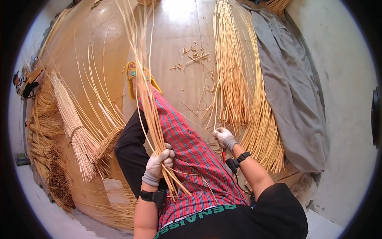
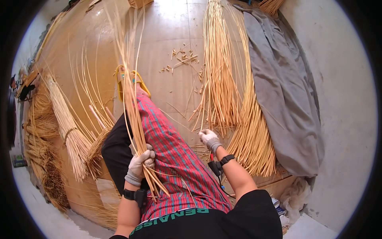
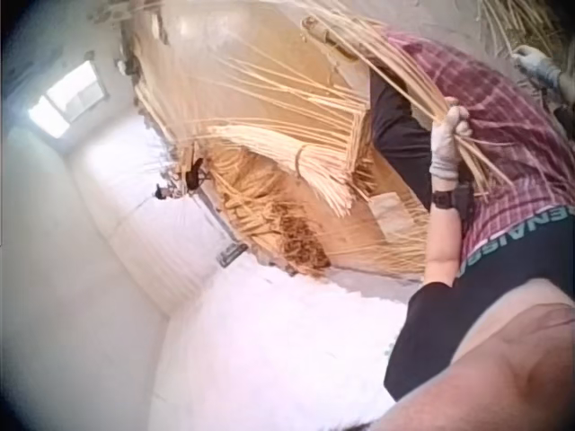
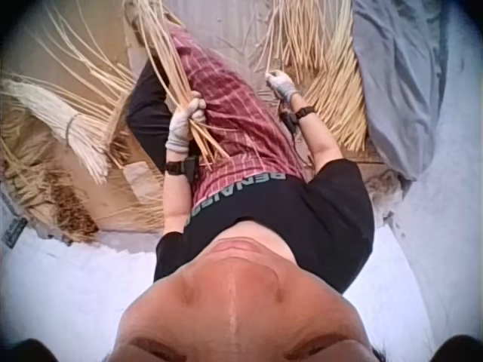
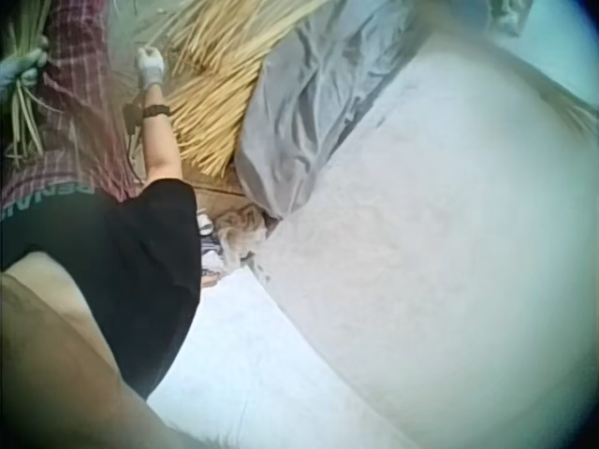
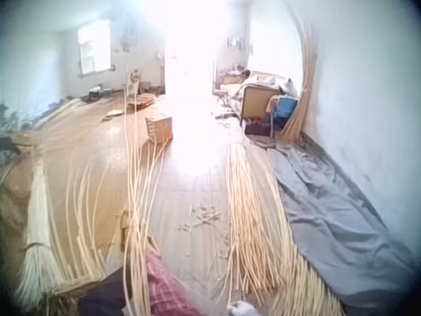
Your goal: Weaving a basket using dried reeds or straw.
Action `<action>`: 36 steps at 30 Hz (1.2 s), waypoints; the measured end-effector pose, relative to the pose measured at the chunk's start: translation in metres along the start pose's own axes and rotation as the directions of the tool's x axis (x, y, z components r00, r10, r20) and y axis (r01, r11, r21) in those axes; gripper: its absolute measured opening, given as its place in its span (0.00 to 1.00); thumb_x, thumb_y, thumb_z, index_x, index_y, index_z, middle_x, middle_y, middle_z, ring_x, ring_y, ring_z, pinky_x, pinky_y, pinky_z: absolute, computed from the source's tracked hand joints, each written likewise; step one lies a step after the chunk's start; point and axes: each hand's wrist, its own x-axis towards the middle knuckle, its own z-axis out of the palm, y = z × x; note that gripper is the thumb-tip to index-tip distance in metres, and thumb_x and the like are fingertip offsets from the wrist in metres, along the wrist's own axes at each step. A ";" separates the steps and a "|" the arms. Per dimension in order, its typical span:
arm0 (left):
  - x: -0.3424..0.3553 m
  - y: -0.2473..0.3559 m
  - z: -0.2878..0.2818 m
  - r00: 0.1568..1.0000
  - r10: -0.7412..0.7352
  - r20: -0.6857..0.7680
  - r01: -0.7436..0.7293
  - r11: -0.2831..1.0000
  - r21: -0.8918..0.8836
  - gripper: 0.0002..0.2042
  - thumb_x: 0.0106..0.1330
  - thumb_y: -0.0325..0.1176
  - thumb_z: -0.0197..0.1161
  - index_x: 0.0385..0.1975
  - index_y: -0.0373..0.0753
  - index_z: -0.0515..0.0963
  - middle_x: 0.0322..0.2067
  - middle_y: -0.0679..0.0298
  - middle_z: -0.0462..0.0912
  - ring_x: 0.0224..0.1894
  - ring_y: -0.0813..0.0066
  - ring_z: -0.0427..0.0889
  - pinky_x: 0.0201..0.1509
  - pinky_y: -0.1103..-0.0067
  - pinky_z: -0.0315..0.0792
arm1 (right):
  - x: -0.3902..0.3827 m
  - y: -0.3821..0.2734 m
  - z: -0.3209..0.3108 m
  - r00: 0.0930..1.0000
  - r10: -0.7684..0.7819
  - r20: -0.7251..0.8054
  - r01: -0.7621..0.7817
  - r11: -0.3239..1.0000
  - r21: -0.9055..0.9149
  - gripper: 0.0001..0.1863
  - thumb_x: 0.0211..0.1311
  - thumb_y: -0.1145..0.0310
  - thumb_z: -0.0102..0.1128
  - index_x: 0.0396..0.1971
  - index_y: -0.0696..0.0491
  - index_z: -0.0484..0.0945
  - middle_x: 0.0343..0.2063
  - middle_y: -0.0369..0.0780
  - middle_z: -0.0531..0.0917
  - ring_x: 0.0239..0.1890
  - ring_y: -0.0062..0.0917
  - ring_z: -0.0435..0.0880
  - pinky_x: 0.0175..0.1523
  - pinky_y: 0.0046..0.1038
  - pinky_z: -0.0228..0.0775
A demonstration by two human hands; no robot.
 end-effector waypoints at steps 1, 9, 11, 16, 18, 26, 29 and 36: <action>0.004 -0.003 -0.003 0.991 -0.014 -0.130 0.021 0.998 0.052 0.08 0.72 0.32 0.60 0.47 0.40 0.73 0.31 0.65 0.79 0.23 0.83 0.73 0.28 0.83 0.73 | 0.004 0.019 0.002 0.998 0.002 0.062 0.006 0.993 -0.120 0.18 0.64 0.57 0.58 0.45 0.56 0.81 0.33 0.44 0.86 0.34 0.25 0.85 0.42 0.30 0.78; 0.027 -0.013 -0.003 0.956 0.007 -0.294 0.058 0.976 0.211 0.09 0.69 0.39 0.65 0.39 0.43 0.76 0.23 0.69 0.79 0.20 0.82 0.77 0.23 0.82 0.74 | 0.008 0.149 0.025 0.910 0.288 0.297 0.080 0.582 -0.809 0.28 0.57 0.46 0.57 0.49 0.53 0.83 0.53 0.50 0.81 0.57 0.42 0.80 0.59 0.39 0.73; 0.027 -0.008 0.008 0.943 0.019 -0.331 0.063 0.970 0.234 0.08 0.69 0.39 0.65 0.36 0.43 0.77 0.22 0.69 0.79 0.18 0.82 0.77 0.22 0.82 0.74 | 0.011 0.148 0.025 0.878 0.275 0.392 0.171 0.585 -0.793 0.29 0.57 0.45 0.57 0.48 0.53 0.83 0.52 0.49 0.82 0.56 0.42 0.80 0.59 0.39 0.73; 0.004 -0.004 -0.018 0.936 0.023 -0.350 0.039 0.984 0.171 0.11 0.66 0.41 0.68 0.34 0.41 0.77 0.23 0.66 0.80 0.21 0.76 0.80 0.25 0.77 0.79 | 0.012 0.102 0.038 0.976 -0.024 0.218 0.175 0.685 -0.707 0.34 0.56 0.39 0.57 0.46 0.56 0.82 0.50 0.56 0.80 0.55 0.47 0.79 0.59 0.42 0.72; 0.032 -0.015 -0.008 0.957 -0.051 -0.285 0.106 0.978 0.181 0.12 0.66 0.41 0.68 0.36 0.40 0.78 0.24 0.66 0.80 0.21 0.75 0.80 0.26 0.76 0.79 | 0.026 0.134 0.001 0.948 -0.252 0.195 0.315 0.656 -0.686 0.30 0.61 0.43 0.57 0.47 0.56 0.81 0.41 0.55 0.85 0.42 0.46 0.86 0.47 0.42 0.78; 0.014 -0.027 -0.032 0.959 0.044 -0.279 -0.007 0.991 0.131 0.13 0.64 0.44 0.71 0.35 0.41 0.78 0.24 0.67 0.81 0.21 0.76 0.80 0.26 0.76 0.79 | 0.045 0.087 0.006 0.940 -0.105 0.324 0.302 0.696 -0.651 0.21 0.65 0.53 0.56 0.48 0.55 0.80 0.31 0.47 0.82 0.30 0.37 0.82 0.35 0.35 0.74; 0.024 -0.031 -0.021 0.980 0.084 -0.182 -0.048 0.980 0.195 0.14 0.63 0.44 0.72 0.34 0.43 0.76 0.25 0.68 0.79 0.23 0.78 0.78 0.26 0.80 0.77 | 0.066 0.068 -0.030 0.959 -0.100 0.266 0.209 0.881 -0.425 0.18 0.66 0.57 0.56 0.48 0.55 0.79 0.27 0.45 0.81 0.25 0.34 0.80 0.30 0.33 0.72; 0.015 -0.029 -0.030 0.967 0.100 -0.235 -0.039 0.967 0.253 0.15 0.62 0.46 0.72 0.33 0.44 0.75 0.23 0.68 0.76 0.23 0.79 0.76 0.27 0.80 0.75 | -0.062 -0.144 0.003 0.916 -0.392 0.087 0.329 0.857 0.397 0.11 0.71 0.66 0.54 0.49 0.52 0.77 0.18 0.33 0.72 0.15 0.16 0.67 0.18 0.19 0.58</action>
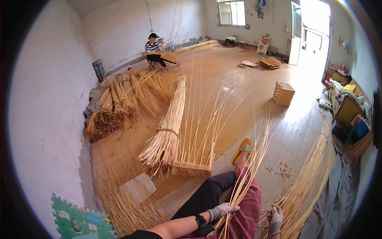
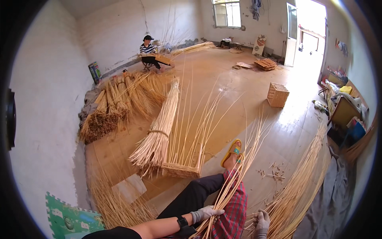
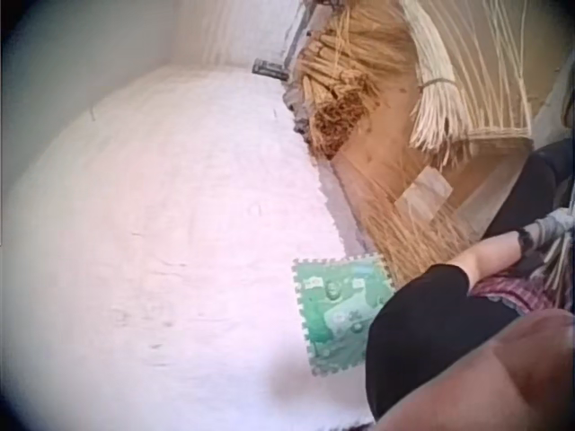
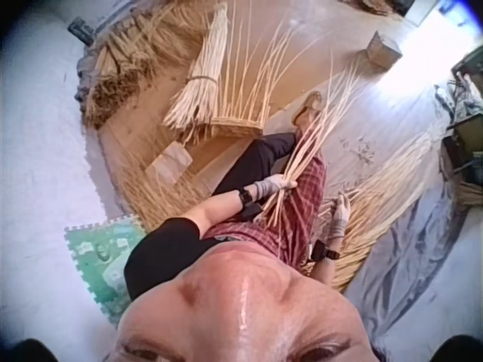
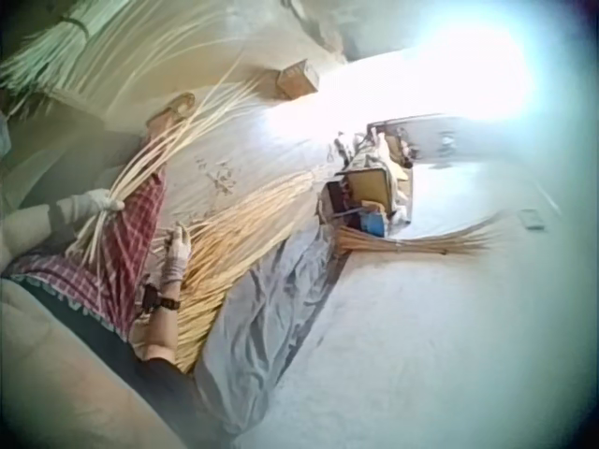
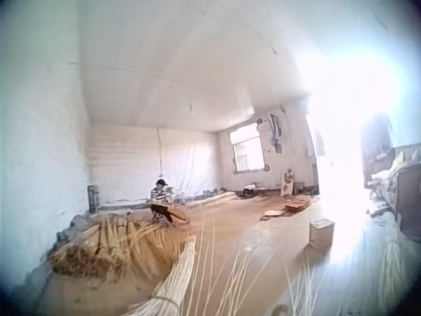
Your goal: Weaving a basket using dried reeds or straw.
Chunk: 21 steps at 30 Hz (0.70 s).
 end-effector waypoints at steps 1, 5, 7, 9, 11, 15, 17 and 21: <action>0.004 -0.002 0.000 1.000 0.004 0.007 -0.004 1.000 -0.011 0.15 0.62 0.46 0.72 0.33 0.44 0.75 0.23 0.69 0.76 0.23 0.78 0.76 0.26 0.79 0.74 | -0.026 -0.041 0.029 0.998 -0.061 0.019 0.060 0.998 0.031 0.11 0.71 0.66 0.54 0.48 0.52 0.77 0.18 0.34 0.73 0.15 0.16 0.68 0.18 0.19 0.59; 0.009 -0.001 0.007 0.998 0.019 0.054 -0.019 1.000 -0.008 0.15 0.63 0.47 0.71 0.35 0.43 0.76 0.23 0.69 0.77 0.23 0.78 0.75 0.26 0.80 0.73 | -0.079 -0.059 0.103 0.956 -0.064 0.287 0.072 0.997 -0.017 0.12 0.72 0.64 0.53 0.46 0.54 0.79 0.21 0.34 0.78 0.16 0.14 0.71 0.20 0.18 0.62; 0.018 -0.013 -0.003 0.994 0.099 0.043 -0.100 0.995 0.022 0.15 0.63 0.48 0.70 0.36 0.43 0.77 0.23 0.69 0.77 0.22 0.78 0.75 0.25 0.81 0.71 | -0.076 -0.040 0.125 0.916 0.006 0.401 0.081 0.977 -0.199 0.12 0.71 0.66 0.55 0.47 0.56 0.78 0.22 0.36 0.81 0.16 0.16 0.75 0.20 0.18 0.65; 0.013 -0.008 -0.001 0.992 0.125 0.012 -0.125 0.980 0.157 0.16 0.66 0.50 0.67 0.38 0.43 0.80 0.23 0.70 0.78 0.21 0.79 0.74 0.24 0.82 0.68 | -0.068 -0.031 0.129 0.906 -0.002 0.424 0.141 0.945 -0.296 0.12 0.71 0.67 0.55 0.47 0.57 0.78 0.23 0.37 0.82 0.17 0.17 0.77 0.20 0.18 0.66; 0.014 -0.009 -0.002 0.992 0.122 0.013 -0.123 0.983 0.138 0.16 0.65 0.50 0.68 0.38 0.43 0.80 0.23 0.70 0.78 0.21 0.80 0.74 0.24 0.82 0.68 | -0.063 -0.033 0.129 0.946 0.020 0.324 0.060 0.970 -0.235 0.12 0.71 0.68 0.55 0.48 0.57 0.78 0.24 0.38 0.83 0.17 0.19 0.78 0.20 0.19 0.67; 0.018 -0.010 -0.007 0.992 0.126 -0.014 -0.122 0.981 0.151 0.17 0.64 0.51 0.69 0.36 0.43 0.79 0.22 0.70 0.78 0.21 0.80 0.74 0.24 0.82 0.69 | -0.065 -0.032 0.126 0.932 0.015 0.362 0.090 0.959 -0.270 0.12 0.72 0.67 0.54 0.48 0.57 0.77 0.25 0.39 0.83 0.17 0.19 0.78 0.20 0.18 0.67; 0.019 -0.012 -0.006 0.992 0.128 -0.020 -0.123 0.979 0.166 0.17 0.64 0.51 0.69 0.35 0.43 0.79 0.22 0.70 0.77 0.21 0.80 0.74 0.24 0.81 0.69 | -0.066 -0.032 0.121 0.927 -0.027 0.374 0.110 0.974 -0.200 0.12 0.72 0.67 0.53 0.48 0.57 0.77 0.24 0.39 0.84 0.16 0.19 0.78 0.19 0.18 0.66; 0.018 -0.011 -0.003 0.991 0.133 -0.015 -0.128 0.977 0.171 0.16 0.64 0.50 0.69 0.34 0.43 0.78 0.22 0.70 0.77 0.21 0.79 0.74 0.25 0.81 0.70 | -0.063 -0.031 0.114 0.935 -0.006 0.353 0.069 0.984 -0.164 0.12 0.73 0.67 0.53 0.48 0.57 0.77 0.23 0.40 0.84 0.16 0.18 0.78 0.19 0.18 0.66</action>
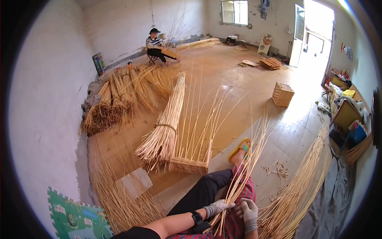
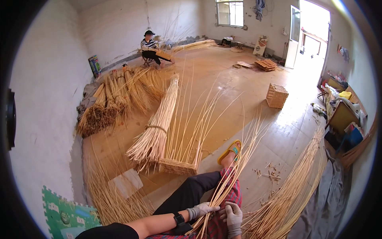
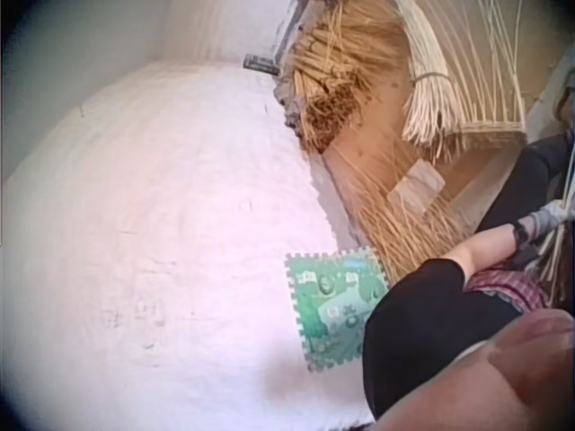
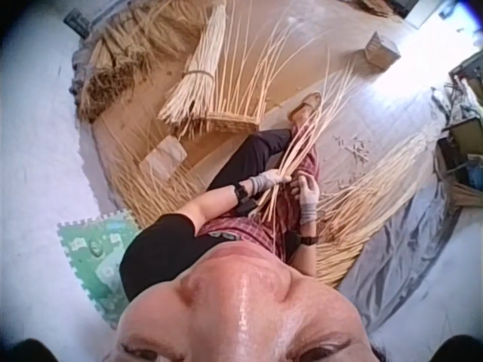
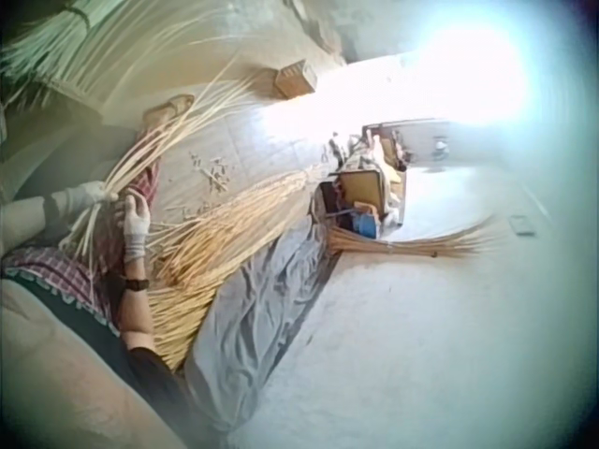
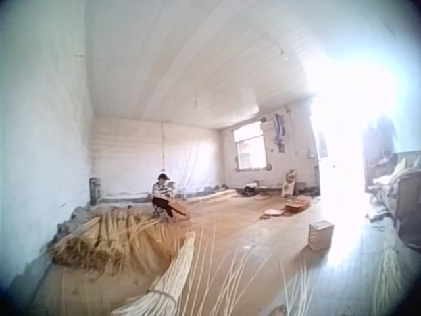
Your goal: Weaving a basket using dried reeds or straw.
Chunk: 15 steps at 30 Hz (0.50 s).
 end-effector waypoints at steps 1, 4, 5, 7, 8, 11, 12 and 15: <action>0.000 0.000 0.000 1.000 -0.012 0.007 0.013 0.999 -0.029 0.16 0.64 0.50 0.69 0.34 0.43 0.78 0.21 0.70 0.76 0.21 0.79 0.74 0.25 0.81 0.70 | 0.000 0.001 0.000 1.000 -0.017 -0.002 0.017 1.000 0.020 0.12 0.73 0.66 0.53 0.48 0.57 0.77 0.23 0.40 0.84 0.16 0.18 0.78 0.19 0.18 0.66; 0.004 -0.007 -0.005 1.000 0.005 -0.008 -0.005 1.000 0.023 0.16 0.65 0.49 0.69 0.33 0.43 0.77 0.21 0.70 0.76 0.21 0.79 0.74 0.26 0.80 0.70 | 0.000 -0.001 0.002 0.999 -0.031 -0.007 0.032 0.999 0.031 0.12 0.73 0.66 0.53 0.48 0.57 0.77 0.22 0.40 0.83 0.16 0.17 0.78 0.19 0.17 0.65; 0.003 -0.004 -0.002 1.000 0.004 0.002 -0.004 1.000 0.022 0.16 0.65 0.49 0.69 0.33 0.43 0.77 0.21 0.70 0.76 0.21 0.79 0.74 0.26 0.80 0.70 | -0.002 -0.002 0.000 0.999 -0.025 -0.023 0.026 0.999 0.020 0.12 0.73 0.66 0.53 0.48 0.57 0.77 0.22 0.39 0.83 0.16 0.17 0.77 0.19 0.17 0.65; 0.000 0.003 0.003 0.998 -0.024 0.055 0.027 0.997 -0.068 0.16 0.64 0.49 0.69 0.33 0.43 0.77 0.21 0.70 0.75 0.21 0.79 0.74 0.26 0.81 0.70 | -0.002 -0.001 -0.001 0.998 -0.048 -0.034 0.048 0.999 0.014 0.12 0.73 0.66 0.54 0.48 0.57 0.77 0.22 0.39 0.83 0.16 0.17 0.77 0.18 0.17 0.65; -0.003 0.005 0.002 0.999 -0.052 0.002 0.052 0.995 -0.080 0.16 0.64 0.49 0.69 0.34 0.43 0.78 0.22 0.71 0.75 0.21 0.80 0.73 0.26 0.81 0.70 | 0.000 0.000 0.000 0.998 -0.068 -0.011 0.069 0.997 0.024 0.12 0.73 0.66 0.54 0.48 0.57 0.77 0.22 0.39 0.83 0.15 0.17 0.77 0.18 0.17 0.65; -0.006 0.003 -0.001 1.000 -0.028 -0.006 0.028 0.999 -0.029 0.18 0.62 0.53 0.70 0.32 0.43 0.79 0.23 0.70 0.77 0.22 0.80 0.74 0.28 0.80 0.70 | 0.001 0.003 -0.001 0.999 -0.051 -0.010 0.051 0.998 0.027 0.12 0.72 0.66 0.54 0.48 0.57 0.77 0.22 0.39 0.83 0.15 0.17 0.77 0.18 0.17 0.65; -0.004 0.003 -0.001 1.000 -0.022 -0.021 0.021 1.000 -0.012 0.19 0.62 0.53 0.70 0.33 0.43 0.79 0.24 0.70 0.77 0.22 0.80 0.74 0.27 0.80 0.71 | 0.001 0.002 -0.001 0.999 -0.054 -0.011 0.054 0.998 0.024 0.12 0.72 0.66 0.54 0.48 0.57 0.77 0.22 0.39 0.83 0.15 0.17 0.77 0.18 0.17 0.65; 0.001 0.000 -0.002 1.000 0.000 -0.009 0.000 1.000 -0.007 0.19 0.61 0.54 0.71 0.33 0.43 0.79 0.24 0.70 0.77 0.23 0.80 0.74 0.28 0.80 0.71 | 0.001 0.001 -0.002 0.999 -0.029 -0.025 0.030 0.999 0.037 0.12 0.73 0.69 0.53 0.49 0.58 0.77 0.23 0.39 0.83 0.16 0.17 0.77 0.19 0.17 0.66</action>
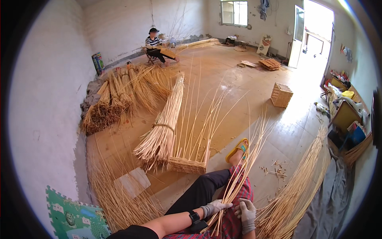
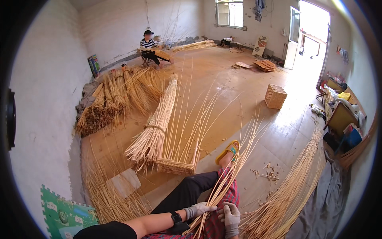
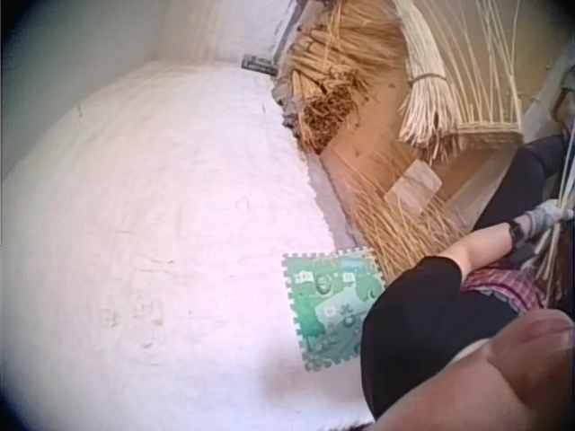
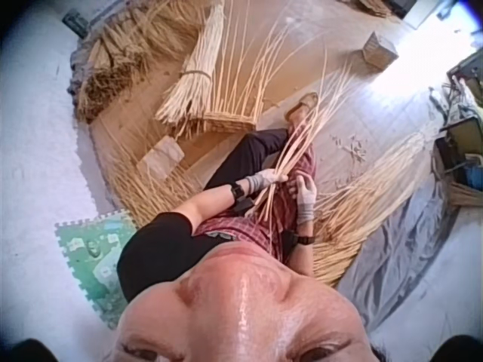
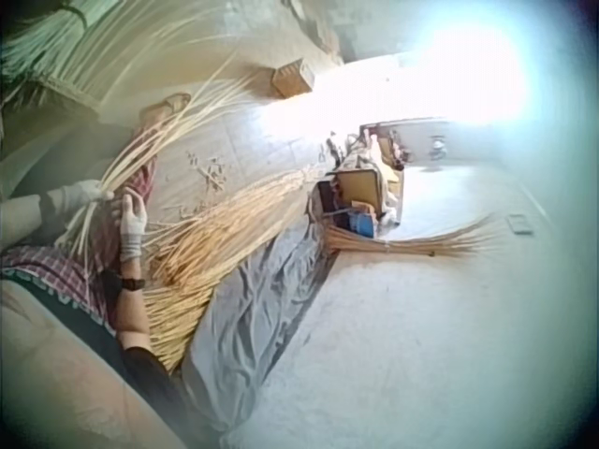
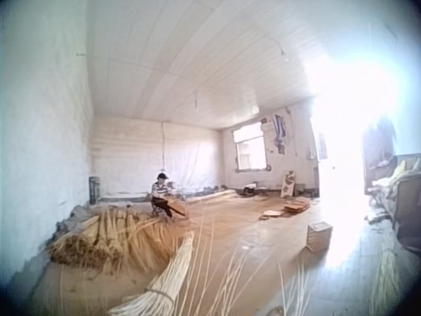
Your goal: Weaving a basket using dried reeds or straw.
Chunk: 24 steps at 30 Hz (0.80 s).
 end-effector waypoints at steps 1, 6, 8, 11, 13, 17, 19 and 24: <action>0.001 -0.001 -0.001 1.000 0.000 0.000 0.000 1.000 -0.001 0.19 0.61 0.54 0.71 0.33 0.43 0.79 0.24 0.70 0.77 0.23 0.80 0.74 0.28 0.80 0.71 | 0.000 0.000 0.000 1.000 -0.002 0.000 0.002 1.000 0.001 0.12 0.73 0.69 0.53 0.49 0.58 0.77 0.23 0.39 0.83 0.16 0.17 0.77 0.19 0.17 0.66; -0.002 0.001 -0.002 1.000 -0.006 0.026 0.006 1.000 -0.013 0.20 0.62 0.54 0.70 0.34 0.42 0.79 0.24 0.70 0.77 0.23 0.79 0.74 0.28 0.80 0.71 | 0.000 0.000 0.002 1.000 -0.027 0.002 0.027 1.000 0.008 0.12 0.73 0.69 0.52 0.49 0.58 0.77 0.23 0.40 0.83 0.16 0.17 0.77 0.19 0.18 0.66; -0.006 0.002 0.005 1.000 0.011 -0.016 -0.010 0.999 0.045 0.20 0.61 0.54 0.70 0.34 0.42 0.80 0.24 0.70 0.78 0.26 0.80 0.75 0.31 0.81 0.70 | -0.003 0.000 -0.002 1.000 0.015 -0.024 -0.015 1.000 -0.008 0.12 0.73 0.69 0.53 0.49 0.58 0.77 0.22 0.40 0.83 0.16 0.18 0.77 0.19 0.18 0.66; -0.002 0.000 0.001 1.000 0.002 -0.007 -0.002 1.000 -0.004 0.19 0.61 0.54 0.71 0.33 0.42 0.80 0.24 0.70 0.78 0.25 0.80 0.75 0.30 0.81 0.70 | 0.001 0.002 0.001 1.000 -0.018 0.002 0.018 1.000 -0.002 0.12 0.72 0.69 0.53 0.49 0.58 0.77 0.22 0.39 0.83 0.16 0.18 0.77 0.19 0.18 0.66; 0.001 -0.005 -0.003 0.999 -0.046 -0.001 0.045 0.997 -0.059 0.19 0.61 0.54 0.71 0.31 0.43 0.80 0.23 0.70 0.77 0.23 0.80 0.74 0.28 0.81 0.70 | 0.000 0.001 0.000 1.000 -0.021 0.014 0.022 1.000 -0.010 0.12 0.72 0.69 0.53 0.49 0.58 0.77 0.22 0.39 0.83 0.16 0.18 0.77 0.19 0.18 0.66; -0.001 0.000 0.003 1.000 0.013 0.000 -0.013 1.000 -0.004 0.19 0.61 0.54 0.71 0.31 0.43 0.79 0.22 0.70 0.76 0.22 0.80 0.74 0.27 0.80 0.70 | -0.002 -0.002 0.000 1.000 0.010 -0.020 -0.010 1.000 -0.009 0.12 0.73 0.68 0.53 0.49 0.58 0.77 0.22 0.39 0.83 0.16 0.18 0.77 0.18 0.18 0.66; 0.000 -0.001 0.000 1.000 0.002 -0.004 -0.002 1.000 -0.002 0.20 0.60 0.55 0.71 0.31 0.43 0.79 0.22 0.70 0.76 0.22 0.80 0.74 0.27 0.80 0.70 | 0.000 0.000 0.001 1.000 0.001 -0.006 -0.001 1.000 0.000 0.12 0.73 0.68 0.53 0.49 0.58 0.76 0.22 0.39 0.83 0.16 0.18 0.77 0.18 0.18 0.66; -0.002 0.000 0.001 1.000 0.010 -0.001 -0.010 1.000 0.012 0.20 0.60 0.56 0.71 0.31 0.43 0.79 0.22 0.70 0.76 0.22 0.80 0.74 0.27 0.80 0.70 | 0.002 0.004 -0.001 1.000 0.004 -0.004 -0.004 1.000 -0.012 0.12 0.73 0.67 0.53 0.49 0.58 0.76 0.22 0.39 0.83 0.16 0.18 0.77 0.18 0.18 0.66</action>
